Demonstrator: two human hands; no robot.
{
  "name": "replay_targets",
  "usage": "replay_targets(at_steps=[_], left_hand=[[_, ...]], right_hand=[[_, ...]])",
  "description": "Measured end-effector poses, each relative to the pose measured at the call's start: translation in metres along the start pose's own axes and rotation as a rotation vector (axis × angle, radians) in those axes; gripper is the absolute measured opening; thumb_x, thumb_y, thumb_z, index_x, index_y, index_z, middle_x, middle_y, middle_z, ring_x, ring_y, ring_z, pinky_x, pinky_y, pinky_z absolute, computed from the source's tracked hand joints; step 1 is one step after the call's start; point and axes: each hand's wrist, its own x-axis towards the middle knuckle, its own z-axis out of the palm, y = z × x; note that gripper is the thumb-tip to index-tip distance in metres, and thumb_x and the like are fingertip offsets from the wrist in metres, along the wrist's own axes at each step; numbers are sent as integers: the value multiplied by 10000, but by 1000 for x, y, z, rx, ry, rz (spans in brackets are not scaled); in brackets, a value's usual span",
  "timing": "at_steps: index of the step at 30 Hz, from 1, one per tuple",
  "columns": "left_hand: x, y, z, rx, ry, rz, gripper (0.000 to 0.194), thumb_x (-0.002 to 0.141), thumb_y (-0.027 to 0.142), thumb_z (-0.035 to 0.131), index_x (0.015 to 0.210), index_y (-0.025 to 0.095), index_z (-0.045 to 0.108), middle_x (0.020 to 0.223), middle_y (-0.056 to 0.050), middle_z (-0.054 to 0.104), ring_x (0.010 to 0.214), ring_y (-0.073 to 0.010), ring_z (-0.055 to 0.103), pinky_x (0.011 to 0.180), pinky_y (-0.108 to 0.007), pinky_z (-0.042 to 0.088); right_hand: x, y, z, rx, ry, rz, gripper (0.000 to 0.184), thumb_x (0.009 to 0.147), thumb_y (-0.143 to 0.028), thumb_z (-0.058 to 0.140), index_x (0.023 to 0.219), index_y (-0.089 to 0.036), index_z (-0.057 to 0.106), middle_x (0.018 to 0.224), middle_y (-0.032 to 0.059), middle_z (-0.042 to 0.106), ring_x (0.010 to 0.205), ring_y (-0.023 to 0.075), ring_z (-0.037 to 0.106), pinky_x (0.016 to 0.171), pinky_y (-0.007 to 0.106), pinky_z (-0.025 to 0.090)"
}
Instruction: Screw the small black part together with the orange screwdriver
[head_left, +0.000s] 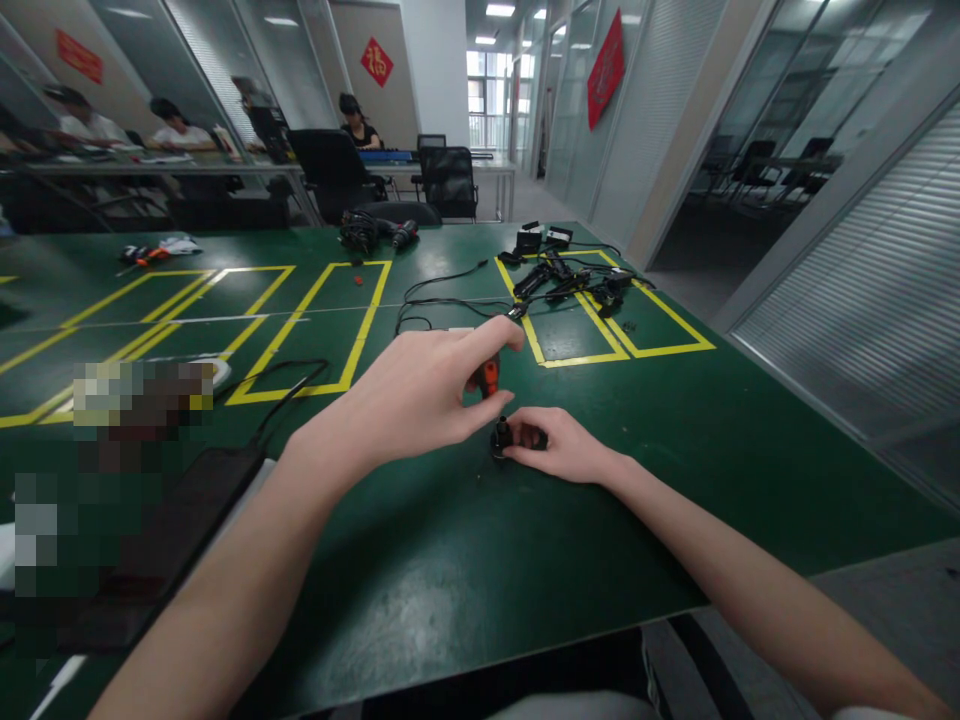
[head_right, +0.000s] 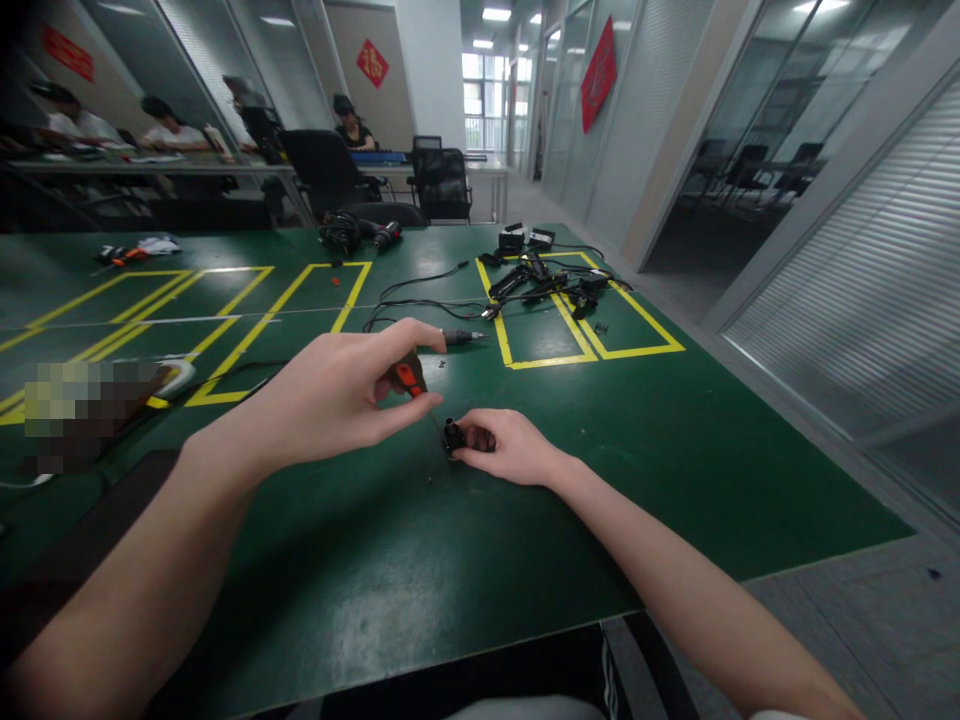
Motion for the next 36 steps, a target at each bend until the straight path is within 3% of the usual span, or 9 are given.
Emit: replay_targets(at_steps=[3, 7, 12, 18, 23, 28, 32, 36], left_hand=[[0, 0, 0, 22, 5, -8, 348, 911, 331, 634, 1228, 221, 540, 833, 19, 708, 720, -178, 689, 619, -258, 401], [1, 0, 1, -4, -7, 31, 387, 883, 276, 593, 1258, 230, 510, 974, -14, 732, 834, -193, 708, 688, -267, 449], [1, -1, 0, 52, -8, -26, 349, 922, 305, 561, 1257, 215, 518, 852, -6, 715, 720, -195, 691, 623, -266, 412], [0, -1, 0, -18, -15, 11, 373, 887, 245, 582, 1254, 220, 520, 1003, -29, 725, 861, -200, 707, 701, -274, 453], [0, 1, 0, -2, -4, -36, 381, 929, 282, 588, 1290, 222, 481, 819, 19, 716, 723, -182, 691, 619, -255, 406], [0, 1, -3, 12, -16, -7, 371, 890, 273, 597, 1244, 227, 500, 921, -5, 739, 770, -187, 708, 647, -260, 431], [1, 2, 0, 73, 12, -41, 381, 927, 311, 581, 1284, 221, 479, 793, 15, 706, 663, -180, 677, 583, -250, 384], [1, 0, 1, 72, 30, -37, 324, 930, 365, 632, 1192, 216, 514, 781, 20, 696, 626, -167, 652, 557, -248, 350]], right_hand=[[0, 0, 0, -2, -5, 1, 151, 899, -284, 746, 988, -186, 674, 814, -1, 670, 691, 156, 604, 650, 276, 442], [0, 1, 0, -14, -3, -5, 161, 903, -299, 747, 999, -191, 675, 802, -4, 670, 687, 156, 601, 652, 274, 445], [0, 1, 0, -1, -1, 2, 162, 905, -295, 745, 999, -183, 675, 803, 0, 671, 688, 156, 602, 653, 272, 445], [0, 2, 1, 3, -1, 2, 169, 899, -284, 752, 1014, -183, 681, 798, -7, 664, 687, 152, 597, 654, 270, 442], [0, 2, 1, 0, -1, 5, 167, 901, -291, 750, 1011, -186, 682, 810, -2, 676, 690, 151, 600, 659, 272, 448], [-1, 1, 0, -5, 0, -3, 160, 906, -293, 742, 1005, -186, 676, 792, -8, 661, 683, 150, 591, 648, 271, 443], [-1, 1, 0, -14, -2, 2, 150, 904, -288, 743, 994, -190, 675, 800, -5, 668, 683, 150, 594, 648, 270, 448], [-1, 1, 0, -9, 1, 5, 152, 903, -289, 747, 994, -191, 675, 821, 2, 680, 697, 155, 606, 657, 273, 455]])
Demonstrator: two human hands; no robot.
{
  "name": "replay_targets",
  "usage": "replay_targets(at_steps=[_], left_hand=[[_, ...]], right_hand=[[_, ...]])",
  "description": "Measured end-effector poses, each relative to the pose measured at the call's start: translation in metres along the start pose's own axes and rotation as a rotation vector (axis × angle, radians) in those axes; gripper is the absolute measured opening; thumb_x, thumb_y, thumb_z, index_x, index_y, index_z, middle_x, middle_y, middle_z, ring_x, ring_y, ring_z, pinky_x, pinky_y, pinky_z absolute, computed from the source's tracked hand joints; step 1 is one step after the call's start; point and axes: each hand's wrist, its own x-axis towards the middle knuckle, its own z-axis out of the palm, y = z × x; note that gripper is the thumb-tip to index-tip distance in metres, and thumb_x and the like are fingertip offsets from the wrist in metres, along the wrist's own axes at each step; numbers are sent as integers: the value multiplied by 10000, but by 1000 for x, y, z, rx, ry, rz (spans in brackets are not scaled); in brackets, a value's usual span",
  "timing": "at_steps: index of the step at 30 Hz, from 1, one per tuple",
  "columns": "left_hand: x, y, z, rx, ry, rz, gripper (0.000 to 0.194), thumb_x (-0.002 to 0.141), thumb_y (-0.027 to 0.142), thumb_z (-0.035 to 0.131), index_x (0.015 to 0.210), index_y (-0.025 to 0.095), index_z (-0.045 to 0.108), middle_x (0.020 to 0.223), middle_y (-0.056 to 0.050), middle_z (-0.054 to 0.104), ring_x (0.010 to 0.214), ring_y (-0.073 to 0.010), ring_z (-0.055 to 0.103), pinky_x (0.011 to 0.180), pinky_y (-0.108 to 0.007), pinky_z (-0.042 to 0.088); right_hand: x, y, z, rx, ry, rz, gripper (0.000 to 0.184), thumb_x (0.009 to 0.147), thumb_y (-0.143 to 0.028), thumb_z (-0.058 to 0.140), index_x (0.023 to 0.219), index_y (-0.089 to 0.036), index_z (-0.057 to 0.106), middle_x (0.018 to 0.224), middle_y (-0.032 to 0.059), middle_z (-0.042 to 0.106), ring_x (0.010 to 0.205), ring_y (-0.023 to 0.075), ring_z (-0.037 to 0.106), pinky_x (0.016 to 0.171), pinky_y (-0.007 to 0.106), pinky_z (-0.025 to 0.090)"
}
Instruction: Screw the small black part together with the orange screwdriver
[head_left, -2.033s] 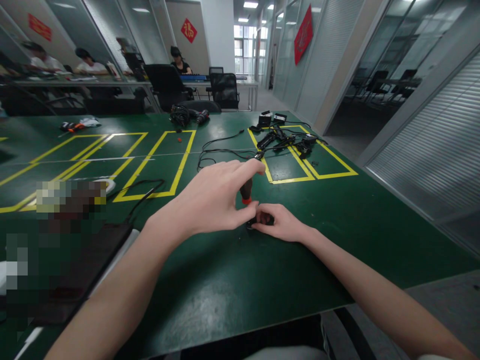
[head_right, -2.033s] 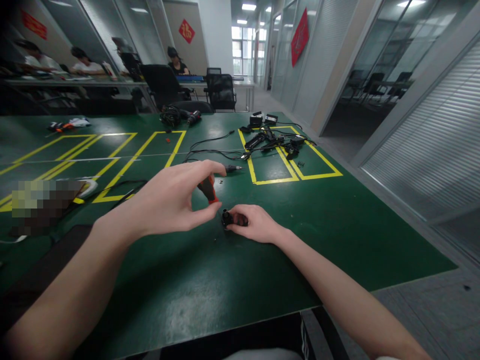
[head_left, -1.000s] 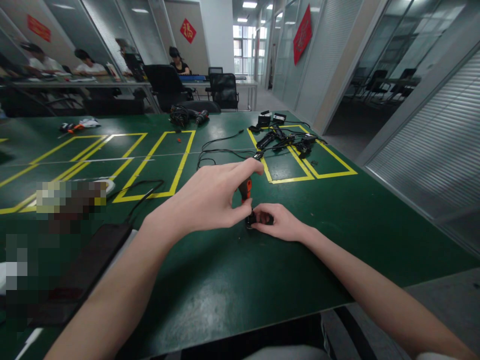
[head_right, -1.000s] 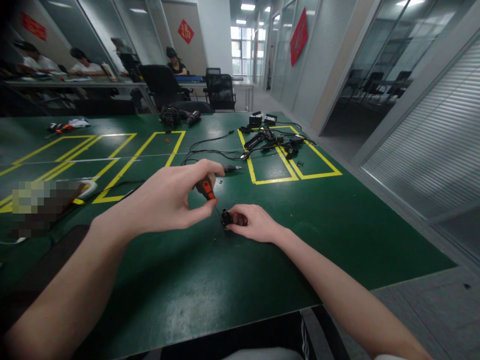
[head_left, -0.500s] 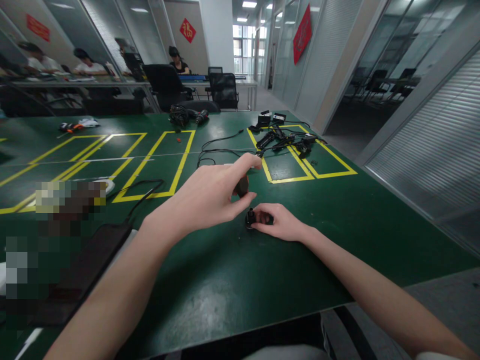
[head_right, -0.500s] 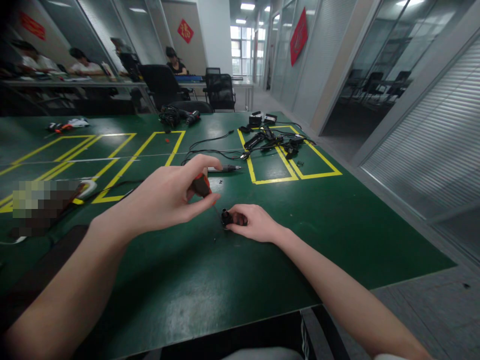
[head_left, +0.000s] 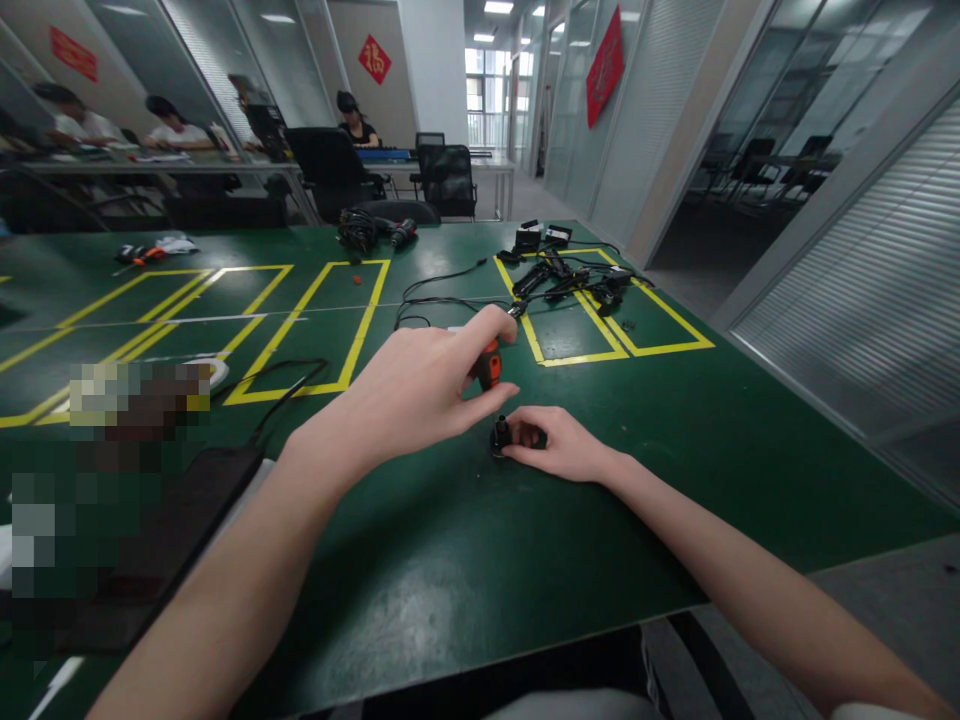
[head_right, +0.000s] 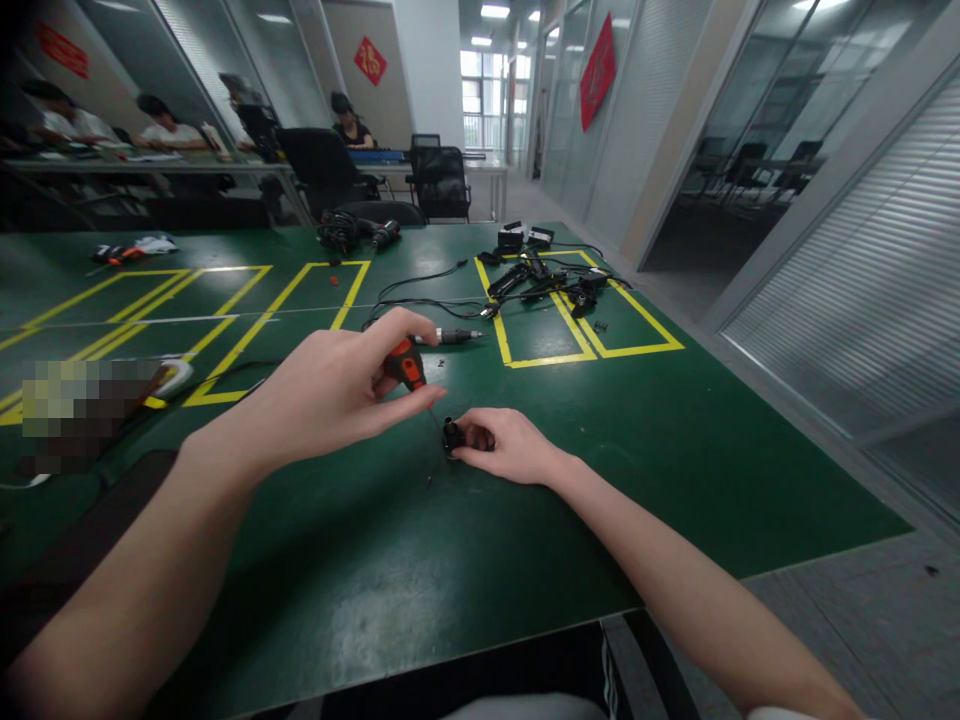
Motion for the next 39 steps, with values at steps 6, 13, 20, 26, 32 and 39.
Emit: replay_targets(at_steps=[6, 13, 20, 26, 32, 39], left_hand=[[0, -2, -2, -64, -2, 60, 247, 893, 289, 615, 1116, 198, 561, 1022, -51, 708, 836, -198, 690, 683, -287, 446], [-1, -3, -1, -62, 2, 39, 257, 920, 335, 639, 1133, 219, 554, 879, -13, 713, 761, -191, 691, 639, -259, 406], [1, -4, -2, -101, -36, 12, 236, 864, 303, 709, 997, 216, 534, 771, 25, 682, 660, -160, 654, 592, -246, 359], [-1, -6, -3, -120, -68, 30, 395, 862, 295, 693, 1217, 232, 532, 901, 8, 733, 728, -170, 684, 643, -255, 414], [-1, -7, -2, -118, -61, 7, 510, 890, 317, 690, 1361, 251, 505, 869, 20, 742, 747, -178, 694, 640, -246, 429], [-2, -9, 0, -232, -86, 43, 587, 892, 257, 652, 1454, 272, 484, 1011, -11, 736, 865, -185, 713, 728, -251, 506]], right_hand=[[-1, 1, 0, 9, 1, -10, 157, 906, -285, 743, 1008, -186, 676, 784, -9, 658, 673, 149, 595, 643, 270, 443], [0, 2, 1, 7, -1, 0, 161, 904, -294, 746, 1004, -190, 675, 813, 1, 682, 687, 154, 609, 650, 273, 459], [0, 1, 0, -2, -3, -11, 173, 911, -300, 743, 1027, -190, 678, 823, 2, 677, 689, 152, 605, 653, 276, 460], [-1, 3, 0, -2, -7, -16, 183, 909, -298, 744, 1041, -191, 674, 813, -5, 667, 689, 151, 600, 655, 274, 458], [-1, 3, 0, -1, -1, -25, 175, 913, -289, 741, 1042, -190, 676, 817, -6, 666, 692, 149, 600, 655, 271, 451], [-1, 2, 0, 1, -1, -21, 167, 909, -282, 744, 1025, -183, 676, 796, -11, 658, 679, 147, 593, 646, 269, 437]])
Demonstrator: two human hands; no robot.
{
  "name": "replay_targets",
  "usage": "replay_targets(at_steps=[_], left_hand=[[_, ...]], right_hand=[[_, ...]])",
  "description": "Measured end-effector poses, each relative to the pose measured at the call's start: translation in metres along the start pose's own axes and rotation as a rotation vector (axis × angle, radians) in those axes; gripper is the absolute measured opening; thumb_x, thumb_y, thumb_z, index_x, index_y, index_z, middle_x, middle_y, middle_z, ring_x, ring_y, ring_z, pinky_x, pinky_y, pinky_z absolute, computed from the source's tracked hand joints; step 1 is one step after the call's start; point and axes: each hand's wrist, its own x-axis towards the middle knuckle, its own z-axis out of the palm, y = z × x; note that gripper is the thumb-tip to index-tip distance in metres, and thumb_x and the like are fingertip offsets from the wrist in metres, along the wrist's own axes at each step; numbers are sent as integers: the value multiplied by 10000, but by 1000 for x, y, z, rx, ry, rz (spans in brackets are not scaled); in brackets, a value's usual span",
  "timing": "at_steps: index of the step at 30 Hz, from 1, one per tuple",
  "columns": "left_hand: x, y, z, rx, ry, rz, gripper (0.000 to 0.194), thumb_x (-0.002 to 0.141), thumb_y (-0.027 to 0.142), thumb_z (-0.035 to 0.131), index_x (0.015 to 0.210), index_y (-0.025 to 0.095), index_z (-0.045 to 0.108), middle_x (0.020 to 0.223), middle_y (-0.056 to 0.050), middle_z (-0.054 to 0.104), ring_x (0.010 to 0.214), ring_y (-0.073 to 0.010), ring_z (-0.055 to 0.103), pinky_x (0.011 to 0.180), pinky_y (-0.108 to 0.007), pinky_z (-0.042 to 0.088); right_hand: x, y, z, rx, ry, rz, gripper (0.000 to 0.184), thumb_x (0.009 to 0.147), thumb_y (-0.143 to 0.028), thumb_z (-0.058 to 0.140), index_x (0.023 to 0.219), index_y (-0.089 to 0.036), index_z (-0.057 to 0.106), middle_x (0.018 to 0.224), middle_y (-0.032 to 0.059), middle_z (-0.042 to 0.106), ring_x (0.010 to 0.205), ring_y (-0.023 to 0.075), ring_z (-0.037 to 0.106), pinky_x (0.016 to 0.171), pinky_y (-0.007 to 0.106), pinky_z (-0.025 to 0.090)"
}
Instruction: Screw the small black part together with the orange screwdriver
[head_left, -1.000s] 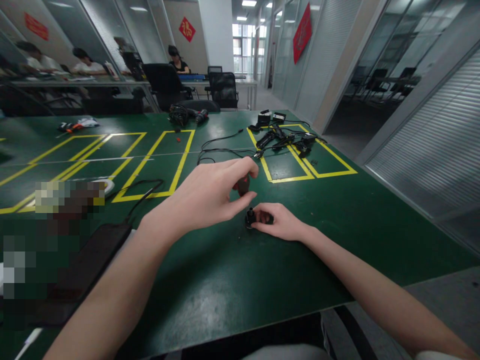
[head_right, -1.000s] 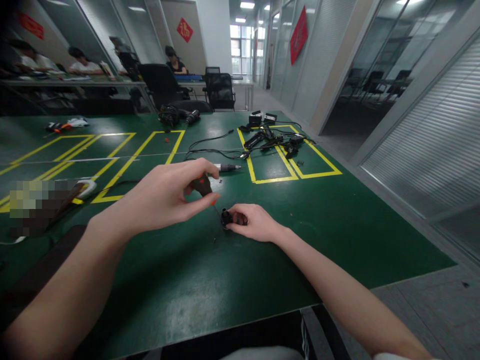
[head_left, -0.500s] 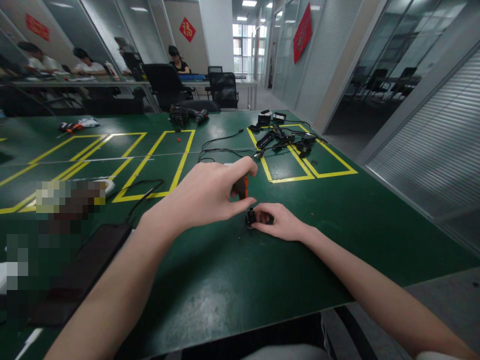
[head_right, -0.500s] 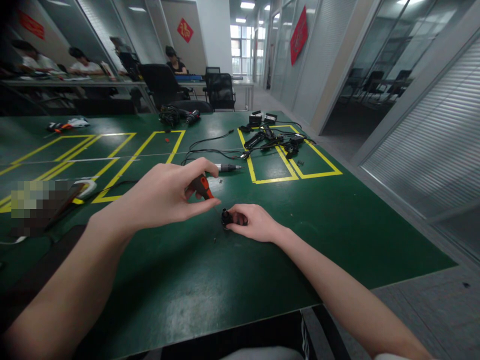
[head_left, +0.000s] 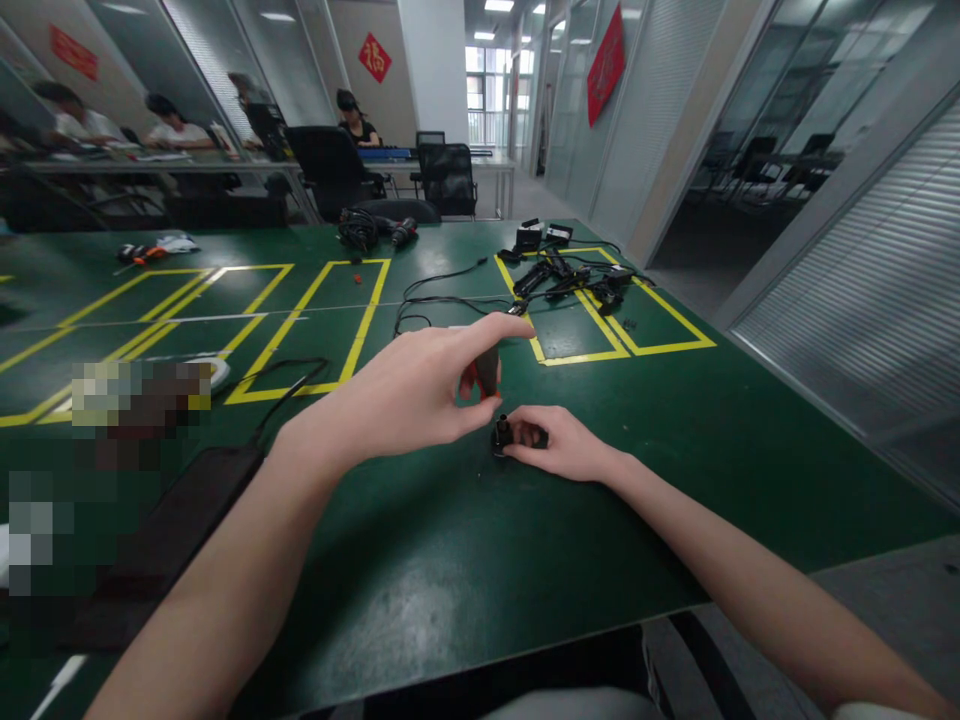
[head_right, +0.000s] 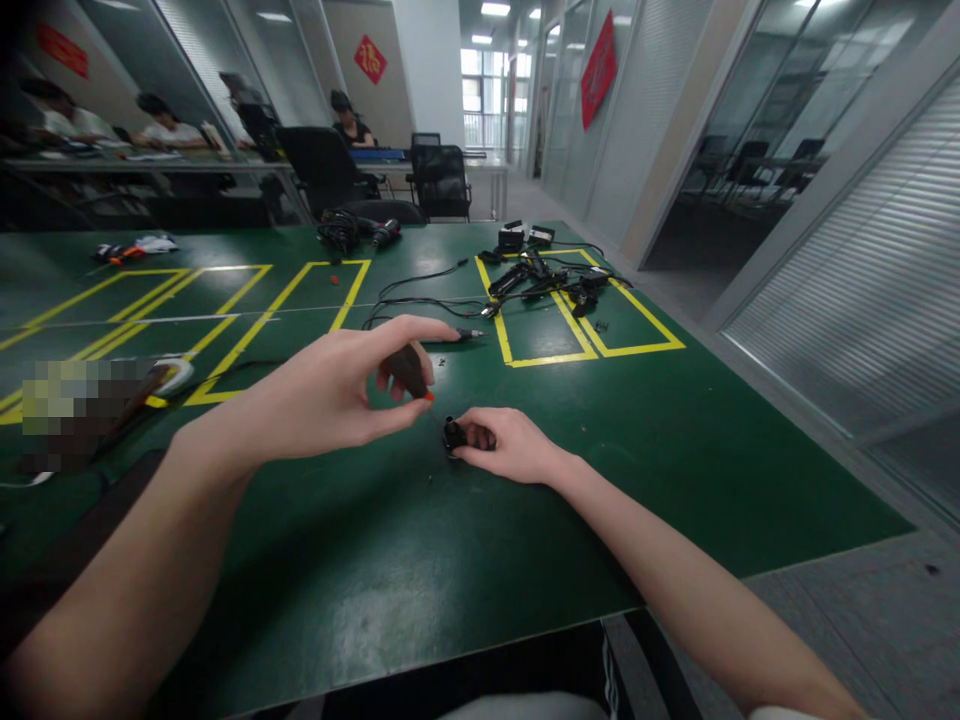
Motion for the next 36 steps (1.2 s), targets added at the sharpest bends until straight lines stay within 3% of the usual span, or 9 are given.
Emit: replay_targets(at_steps=[8, 15, 21, 26, 31, 36], left_hand=[[-2, 0, -1, 24, 42, 12, 684, 878, 272, 698, 1519, 287, 457, 1151, -38, 729, 951, -213, 712, 785, -270, 510], [-1, 4, -1, 23, 48, 0, 663, 879, 241, 691, 1508, 280, 485, 996, 2, 743, 852, -176, 702, 741, -244, 494], [-3, 4, -2, -7, 18, 26, 653, 909, 238, 639, 1534, 291, 458, 1014, -1, 742, 882, -174, 706, 765, -249, 506], [-1, 4, -2, 140, 80, -10, 604, 927, 351, 654, 1501, 241, 499, 1031, -38, 744, 874, -209, 715, 738, -278, 497], [-2, 5, -1, 45, 45, 27, 694, 894, 250, 629, 1557, 272, 425, 1106, -30, 731, 942, -197, 710, 815, -280, 516], [-1, 5, 1, 48, 67, 9, 610, 926, 252, 616, 1518, 262, 469, 1048, -14, 740, 913, -190, 710, 787, -278, 510]], right_hand=[[0, 0, -1, 5, -1, 2, 170, 908, -287, 745, 1031, -189, 679, 806, -6, 673, 684, 150, 606, 652, 273, 448], [0, 1, 0, 13, -3, 4, 154, 911, -294, 736, 1009, -189, 679, 792, -8, 667, 673, 149, 599, 644, 272, 441], [0, 0, 0, 8, -2, -4, 166, 913, -290, 734, 1030, -187, 676, 798, -6, 667, 678, 151, 604, 649, 273, 443], [0, 3, 1, 3, -4, -12, 182, 912, -293, 738, 1049, -193, 673, 814, -4, 673, 690, 155, 609, 654, 276, 449], [0, 3, 1, 15, -2, -18, 173, 914, -298, 736, 1038, -193, 675, 791, -13, 658, 670, 148, 591, 647, 274, 446], [1, 2, 0, 18, -2, -4, 169, 913, -293, 735, 1035, -193, 674, 805, -8, 668, 675, 149, 598, 644, 270, 444]])
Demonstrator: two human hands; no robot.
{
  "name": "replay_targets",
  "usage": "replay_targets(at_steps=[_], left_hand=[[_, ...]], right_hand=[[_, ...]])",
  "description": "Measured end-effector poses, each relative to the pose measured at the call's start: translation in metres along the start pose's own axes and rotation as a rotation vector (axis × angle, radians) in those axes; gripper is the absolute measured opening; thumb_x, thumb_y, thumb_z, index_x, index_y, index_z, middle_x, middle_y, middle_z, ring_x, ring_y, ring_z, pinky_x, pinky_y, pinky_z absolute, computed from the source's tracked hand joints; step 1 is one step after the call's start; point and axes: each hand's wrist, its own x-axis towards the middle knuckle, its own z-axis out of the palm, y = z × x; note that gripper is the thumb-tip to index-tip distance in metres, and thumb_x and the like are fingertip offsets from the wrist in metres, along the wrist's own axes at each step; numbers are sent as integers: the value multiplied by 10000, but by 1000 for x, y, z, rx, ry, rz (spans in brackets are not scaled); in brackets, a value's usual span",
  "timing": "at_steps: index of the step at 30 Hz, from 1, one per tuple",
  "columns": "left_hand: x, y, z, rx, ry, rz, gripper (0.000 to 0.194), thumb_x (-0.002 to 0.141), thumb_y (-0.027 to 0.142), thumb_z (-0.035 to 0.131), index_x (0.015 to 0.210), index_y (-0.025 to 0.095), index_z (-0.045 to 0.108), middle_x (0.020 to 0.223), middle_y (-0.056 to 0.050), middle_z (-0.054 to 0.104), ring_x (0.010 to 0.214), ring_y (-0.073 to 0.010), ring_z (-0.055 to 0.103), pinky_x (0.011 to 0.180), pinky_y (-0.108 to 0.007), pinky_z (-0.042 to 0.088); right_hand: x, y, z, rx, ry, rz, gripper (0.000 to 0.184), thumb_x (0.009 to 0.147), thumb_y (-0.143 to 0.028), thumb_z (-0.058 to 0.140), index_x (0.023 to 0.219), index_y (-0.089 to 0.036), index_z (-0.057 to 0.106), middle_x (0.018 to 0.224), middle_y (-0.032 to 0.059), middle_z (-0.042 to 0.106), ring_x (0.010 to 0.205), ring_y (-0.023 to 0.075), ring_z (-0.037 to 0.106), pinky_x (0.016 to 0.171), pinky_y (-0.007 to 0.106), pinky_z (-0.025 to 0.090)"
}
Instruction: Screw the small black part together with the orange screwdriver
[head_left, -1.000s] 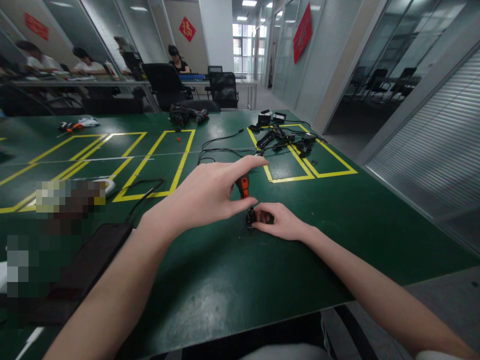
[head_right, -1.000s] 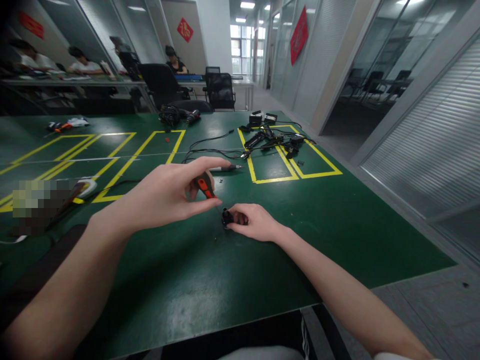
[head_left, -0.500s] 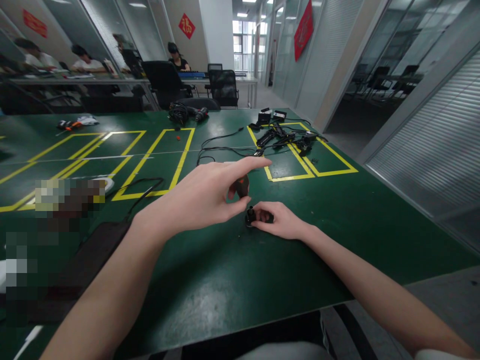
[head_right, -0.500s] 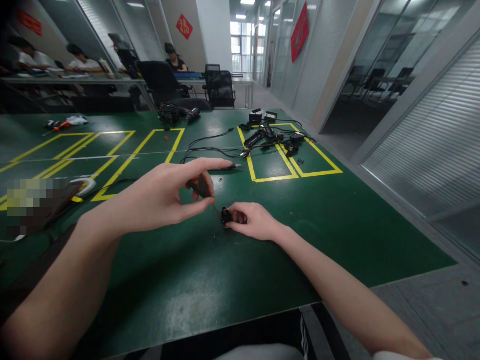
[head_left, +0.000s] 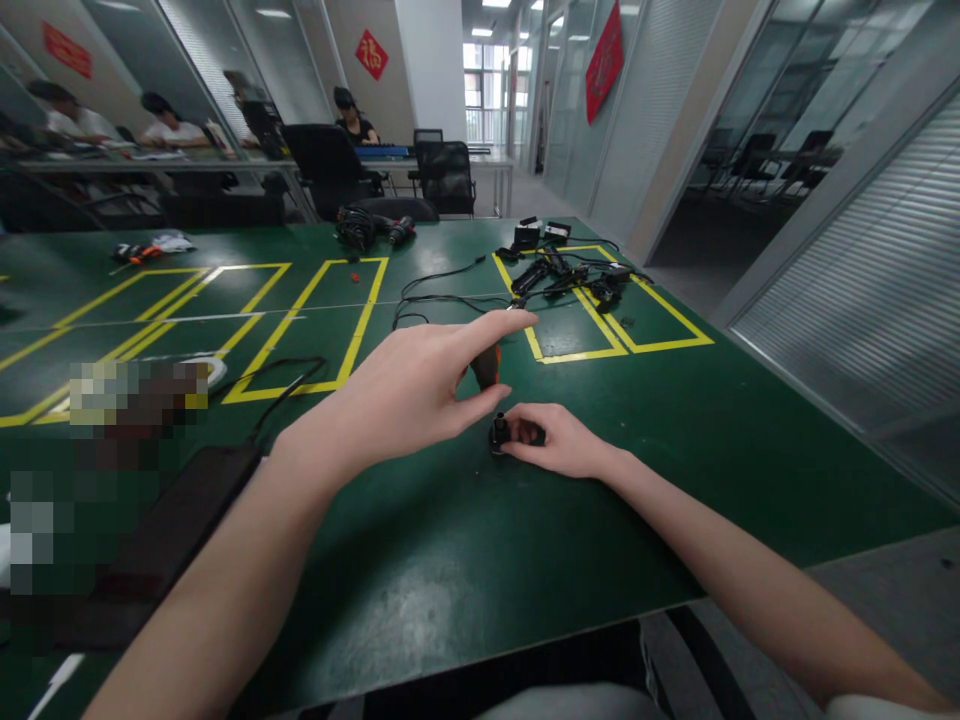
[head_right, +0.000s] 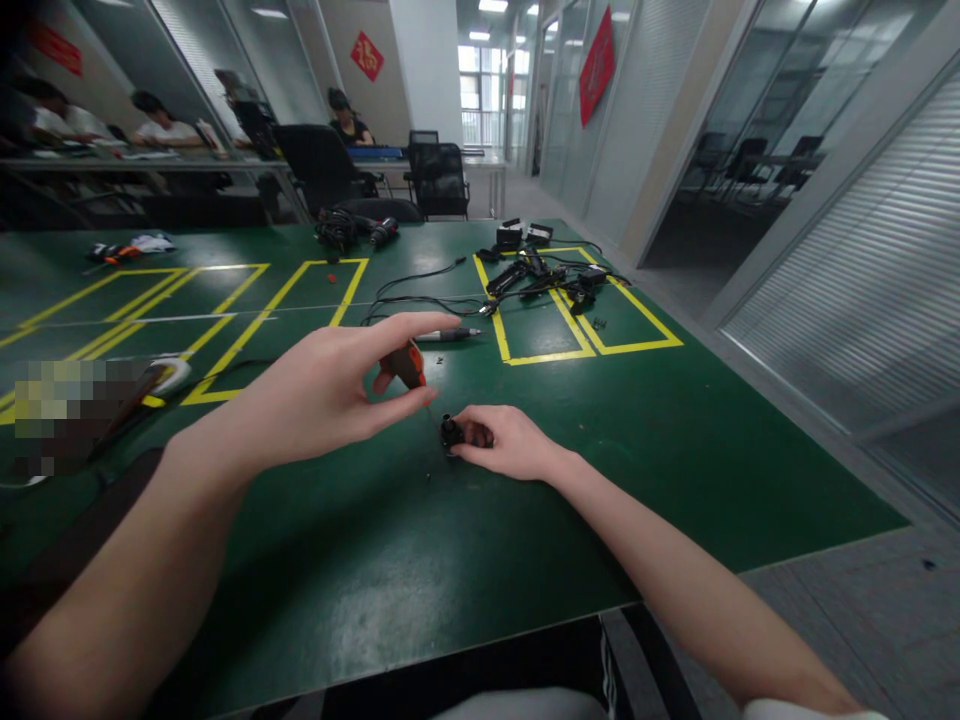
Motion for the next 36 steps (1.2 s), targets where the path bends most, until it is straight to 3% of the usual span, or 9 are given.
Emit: replay_targets(at_steps=[6, 11, 17, 24, 28, 32, 36], left_hand=[[0, 0, -1, -52, -4, 38, 522, 917, 219, 604, 1437, 249, 560, 1133, -40, 740, 950, -183, 711, 811, -272, 520], [1, 0, -2, 62, 6, -10, 516, 938, 306, 623, 1447, 250, 555, 1116, -48, 759, 915, -204, 725, 774, -283, 518], [-1, 1, -3, -9, -15, 46, 545, 917, 238, 601, 1458, 252, 541, 1311, -75, 705, 1105, -223, 705, 900, -308, 537], [0, 1, -3, 79, -4, -22, 497, 930, 316, 621, 1420, 244, 568, 952, -22, 756, 848, -195, 715, 743, -280, 509], [0, 0, -3, 29, -5, 16, 540, 916, 246, 592, 1452, 247, 533, 1098, -52, 718, 899, -185, 696, 778, -284, 514], [1, -1, -1, 59, 12, 29, 417, 944, 201, 546, 1354, 223, 616, 1147, -79, 679, 976, -208, 675, 803, -307, 519], [2, -1, 0, 72, 36, 82, 355, 967, 191, 545, 1309, 209, 639, 1275, -105, 654, 1147, -246, 645, 934, -363, 537]], right_hand=[[1, 0, 0, 1, -3, -2, 184, 911, -301, 740, 1042, -190, 676, 797, -11, 668, 676, 149, 604, 647, 270, 445], [0, -2, -1, 2, -5, 6, 175, 910, -294, 736, 1033, -190, 669, 804, -9, 666, 680, 151, 607, 652, 274, 451], [0, -3, -1, -7, -12, 10, 165, 912, -294, 735, 1025, -194, 669, 805, -8, 671, 685, 154, 608, 657, 276, 453], [0, -1, 0, -3, -7, 1, 177, 912, -293, 739, 1037, -187, 671, 799, -10, 669, 678, 147, 603, 647, 268, 440], [0, 1, 1, -2, -4, 1, 189, 914, -299, 739, 1052, -189, 672, 800, -13, 668, 678, 146, 603, 651, 267, 445], [0, 2, 1, -13, -2, -2, 188, 915, -307, 740, 1048, -194, 669, 803, -10, 674, 683, 149, 606, 656, 271, 450], [0, 1, 1, -18, -1, -8, 194, 915, -306, 741, 1053, -193, 667, 812, -7, 678, 686, 152, 613, 656, 273, 451]])
